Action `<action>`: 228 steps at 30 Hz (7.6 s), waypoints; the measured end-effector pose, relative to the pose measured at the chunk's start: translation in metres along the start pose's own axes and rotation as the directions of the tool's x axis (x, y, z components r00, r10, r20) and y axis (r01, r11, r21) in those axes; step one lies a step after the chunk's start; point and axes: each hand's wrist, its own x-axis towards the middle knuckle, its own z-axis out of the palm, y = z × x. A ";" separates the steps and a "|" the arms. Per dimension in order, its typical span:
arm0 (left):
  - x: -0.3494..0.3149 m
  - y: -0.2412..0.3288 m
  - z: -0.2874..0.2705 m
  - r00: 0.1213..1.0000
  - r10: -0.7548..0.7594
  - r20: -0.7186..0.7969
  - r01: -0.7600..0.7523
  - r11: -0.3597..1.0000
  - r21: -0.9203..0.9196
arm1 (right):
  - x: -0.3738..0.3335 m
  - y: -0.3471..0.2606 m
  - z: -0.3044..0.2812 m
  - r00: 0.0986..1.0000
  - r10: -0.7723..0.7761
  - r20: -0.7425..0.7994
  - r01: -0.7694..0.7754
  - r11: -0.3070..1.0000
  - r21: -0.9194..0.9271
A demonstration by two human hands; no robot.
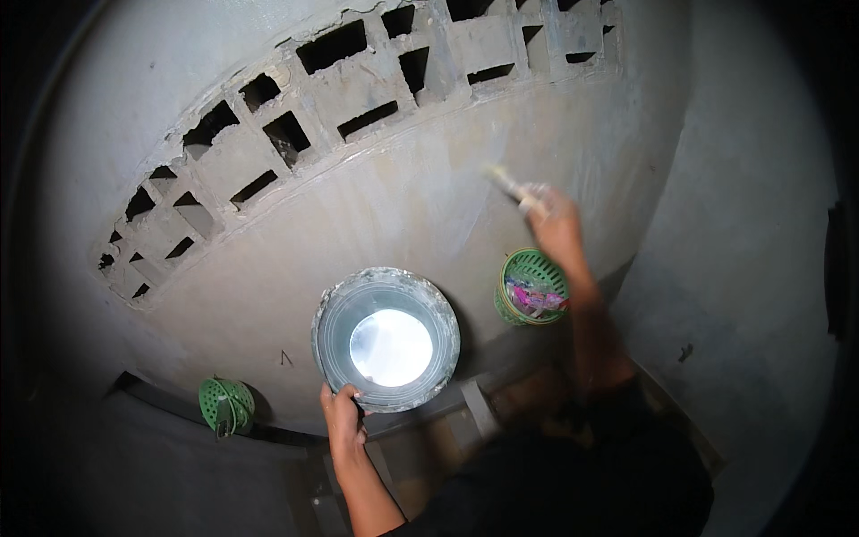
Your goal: The person paints a wall using a brush, dipping the brush into a bucket of white paint and applying it to the concrete surface including around decorative vent blocks.
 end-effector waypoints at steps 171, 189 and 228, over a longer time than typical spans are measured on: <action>0.005 0.007 -0.005 0.999 0.050 0.007 -0.049 0.994 -0.098 | -0.101 -0.015 0.064 0.882 0.011 0.470 0.217 0.877 -0.428; 0.007 -0.007 -0.006 0.998 0.037 -0.050 -0.043 0.989 -0.140 | -0.100 0.029 0.073 0.934 0.163 0.318 -0.035 0.927 -0.373; 0.027 -0.042 -0.007 0.996 -0.005 -0.086 -0.005 0.993 -0.115 | 0.008 0.100 0.047 0.940 0.140 -0.310 -0.160 0.986 -0.039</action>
